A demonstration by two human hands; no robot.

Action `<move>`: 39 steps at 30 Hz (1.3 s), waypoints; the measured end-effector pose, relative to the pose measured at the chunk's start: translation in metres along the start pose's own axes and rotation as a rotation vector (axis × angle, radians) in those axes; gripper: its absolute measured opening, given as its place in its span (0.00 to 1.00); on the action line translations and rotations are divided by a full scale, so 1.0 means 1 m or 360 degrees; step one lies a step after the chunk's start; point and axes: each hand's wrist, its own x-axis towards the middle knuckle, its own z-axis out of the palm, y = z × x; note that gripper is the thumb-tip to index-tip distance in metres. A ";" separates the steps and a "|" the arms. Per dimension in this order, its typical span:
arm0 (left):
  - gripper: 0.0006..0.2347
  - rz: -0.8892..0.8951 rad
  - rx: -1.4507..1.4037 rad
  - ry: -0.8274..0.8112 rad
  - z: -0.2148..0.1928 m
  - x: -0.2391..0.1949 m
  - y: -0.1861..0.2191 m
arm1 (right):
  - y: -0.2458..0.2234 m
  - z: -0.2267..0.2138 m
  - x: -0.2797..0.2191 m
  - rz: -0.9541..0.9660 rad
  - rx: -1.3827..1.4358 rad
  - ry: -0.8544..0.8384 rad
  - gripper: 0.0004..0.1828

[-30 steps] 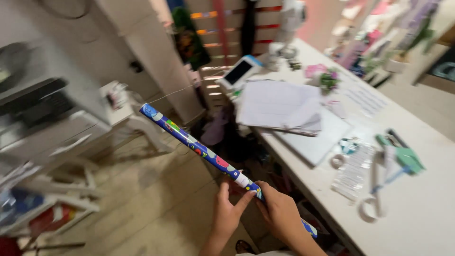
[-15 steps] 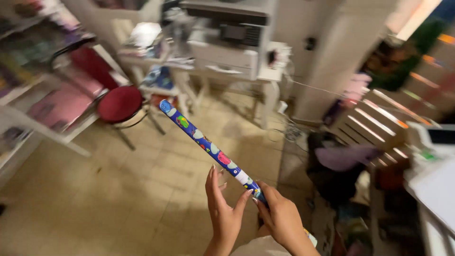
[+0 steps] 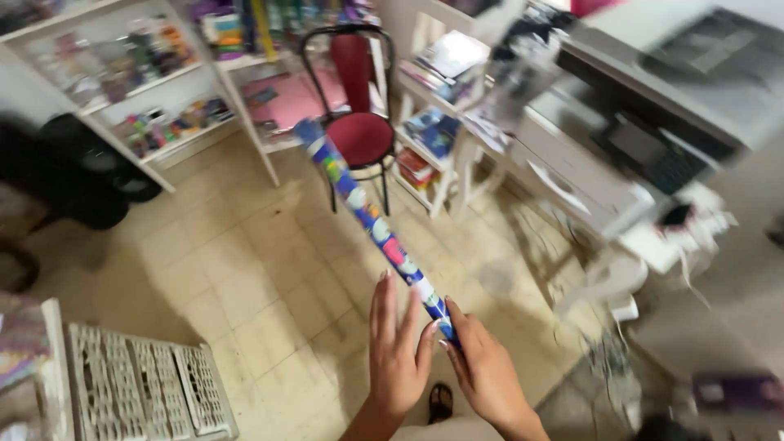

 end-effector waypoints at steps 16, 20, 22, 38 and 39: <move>0.20 -0.0503 0.0263 0.0050 0.008 0.098 -0.140 | -0.008 0.051 0.220 -0.0565 0.0826 -0.0527 0.35; 0.21 -0.0563 0.0018 0.0068 -0.004 0.131 -0.210 | -0.025 0.092 0.295 -0.0613 0.0920 -0.0548 0.36; 0.22 -0.0547 -0.0006 0.0079 -0.016 0.154 -0.246 | -0.042 0.113 0.337 -0.0637 0.0929 -0.0498 0.36; 0.26 -0.0665 -0.0500 -0.0239 -0.049 0.328 -0.505 | -0.091 0.253 0.619 -0.0049 0.1694 -0.0078 0.25; 0.28 -0.0683 -0.0515 -0.0270 -0.047 0.339 -0.520 | -0.088 0.262 0.638 -0.0124 0.1782 -0.0120 0.26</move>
